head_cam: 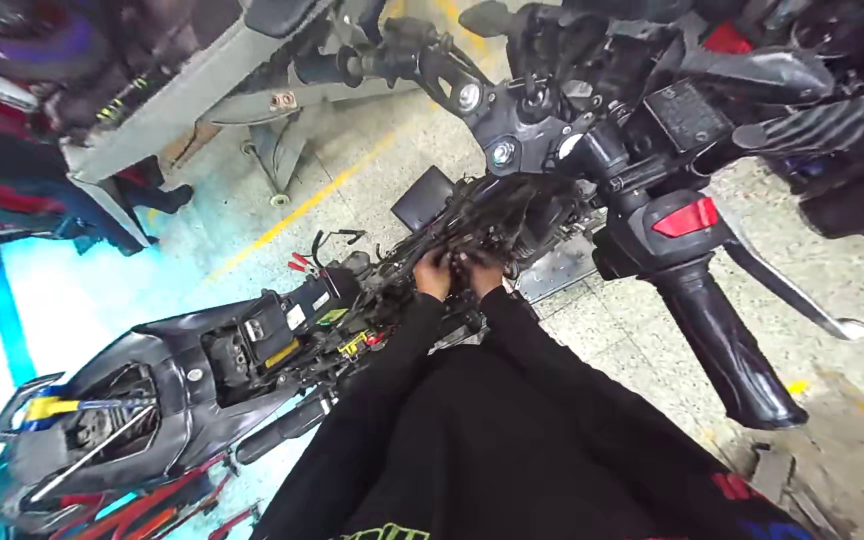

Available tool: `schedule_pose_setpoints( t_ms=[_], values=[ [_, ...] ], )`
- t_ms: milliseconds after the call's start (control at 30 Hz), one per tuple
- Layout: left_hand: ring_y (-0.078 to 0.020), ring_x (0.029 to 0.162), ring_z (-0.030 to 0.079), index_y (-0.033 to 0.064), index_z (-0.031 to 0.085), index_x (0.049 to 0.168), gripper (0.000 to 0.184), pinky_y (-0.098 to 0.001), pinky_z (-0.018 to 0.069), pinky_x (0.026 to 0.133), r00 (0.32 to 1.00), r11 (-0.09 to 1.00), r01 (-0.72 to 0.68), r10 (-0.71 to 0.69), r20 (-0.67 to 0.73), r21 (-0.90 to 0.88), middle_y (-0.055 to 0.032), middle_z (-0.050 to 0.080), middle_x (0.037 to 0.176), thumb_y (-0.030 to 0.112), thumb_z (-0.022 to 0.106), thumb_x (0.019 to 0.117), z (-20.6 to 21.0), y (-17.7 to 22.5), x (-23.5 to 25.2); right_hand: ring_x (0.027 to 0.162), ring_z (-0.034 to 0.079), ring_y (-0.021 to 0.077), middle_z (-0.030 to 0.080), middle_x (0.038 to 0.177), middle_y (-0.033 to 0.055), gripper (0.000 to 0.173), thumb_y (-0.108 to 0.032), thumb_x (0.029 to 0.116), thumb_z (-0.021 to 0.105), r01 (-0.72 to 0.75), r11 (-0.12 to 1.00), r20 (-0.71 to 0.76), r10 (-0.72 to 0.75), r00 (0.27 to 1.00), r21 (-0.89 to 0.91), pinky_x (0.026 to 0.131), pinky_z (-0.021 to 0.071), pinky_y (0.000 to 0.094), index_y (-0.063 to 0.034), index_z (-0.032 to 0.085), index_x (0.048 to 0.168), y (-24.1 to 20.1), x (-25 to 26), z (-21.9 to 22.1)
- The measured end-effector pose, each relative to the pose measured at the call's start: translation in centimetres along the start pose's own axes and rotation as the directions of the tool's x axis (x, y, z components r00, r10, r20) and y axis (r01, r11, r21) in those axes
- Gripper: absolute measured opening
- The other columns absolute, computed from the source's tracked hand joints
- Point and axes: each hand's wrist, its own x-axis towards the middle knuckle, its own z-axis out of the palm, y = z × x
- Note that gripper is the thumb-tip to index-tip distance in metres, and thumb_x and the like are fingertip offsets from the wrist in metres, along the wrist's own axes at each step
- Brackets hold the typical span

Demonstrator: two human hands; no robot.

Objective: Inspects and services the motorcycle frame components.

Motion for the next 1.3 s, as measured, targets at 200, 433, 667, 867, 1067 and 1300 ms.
schedule_pose_setpoints(
  t_ms=[200,433,667,867,1067,1300],
  values=[
    [-0.0213,0.114,0.07,0.0032,0.071,0.124,0.03,-0.0407,0.0529,0.107,1.0,0.999,-0.006,0.006,-0.002,0.035,-0.0133,0.074,0.119,0.019,0.066,0.0986,0.4,-0.5,0.1,0.1,0.073,0.0166,0.075,0.111,0.0076,0.031,-0.018,0.0948,0.072,0.053,0.963,-0.007,-0.057,0.998,-0.263,0.094,0.0592,0.0406,-0.0069,0.069,0.123,-0.2,0.2,0.0],
    [-0.0273,0.119,0.068,0.0039,0.07,0.128,0.032,-0.0472,0.052,0.109,0.999,0.999,0.039,-0.04,-0.025,-0.024,-0.0166,0.072,0.124,0.019,0.065,0.1,-0.9,0.5,-0.8,0.114,0.069,0.0277,0.073,0.121,0.016,0.038,-0.019,0.0937,0.075,0.264,0.874,0.063,-0.262,0.963,-0.407,0.104,0.0532,0.0509,-0.0028,0.068,0.128,-0.2,-0.7,0.6],
    [-0.0259,0.125,0.065,0.0049,0.068,0.131,0.033,-0.0455,0.0474,0.114,0.999,0.999,0.03,-0.028,0.042,-0.034,-0.0154,0.07,0.13,0.021,0.062,0.1021,-0.7,0.2,-0.6,0.11,0.071,0.0308,0.075,0.115,0.0157,0.029,-0.015,0.0927,0.076,0.298,0.852,0.035,-0.314,0.949,-0.432,0.101,0.0531,0.057,-0.0051,0.072,0.119,0.7,0.3,0.2],
    [-0.022,0.124,0.065,0.0073,0.07,0.129,0.032,-0.043,0.0481,0.113,0.998,0.998,0.037,-0.035,0.051,-0.041,-0.0122,0.071,0.128,0.021,0.061,0.1014,-0.8,0.0,-0.6,0.108,0.071,0.0366,0.075,0.111,0.0188,0.03,-0.024,0.0908,0.08,0.178,0.848,-0.066,-0.243,0.968,-0.5,0.1,0.0505,0.0621,-0.0053,0.075,0.114,0.6,0.2,0.7],
    [-0.0202,0.125,0.064,0.0086,0.069,0.131,0.034,-0.041,0.0469,0.114,0.999,0.997,0.034,-0.031,0.039,-0.068,-0.0108,0.07,0.13,0.023,0.062,0.1,-0.7,-0.1,-0.8,0.108,0.07,0.0371,0.074,0.112,0.0219,0.029,-0.024,0.0942,0.076,0.139,0.889,-0.127,-0.214,0.969,-0.436,0.1,0.051,0.06,-0.0017,0.075,0.113,1.1,0.3,1.8],
    [-0.0207,0.127,0.063,0.0091,0.068,0.133,0.036,-0.0409,0.0451,0.116,0.998,0.999,0.036,-0.034,0.052,-0.039,-0.0111,0.069,0.132,0.022,0.061,0.0996,-0.5,-0.3,-0.5,0.106,0.07,0.0337,0.073,0.113,0.0207,0.031,-0.027,0.1017,0.066,-0.024,0.931,-0.137,-0.029,0.99,-0.363,0.097,0.0527,0.0565,-0.0025,0.072,0.12,-0.2,-0.2,2.7]
  ],
)
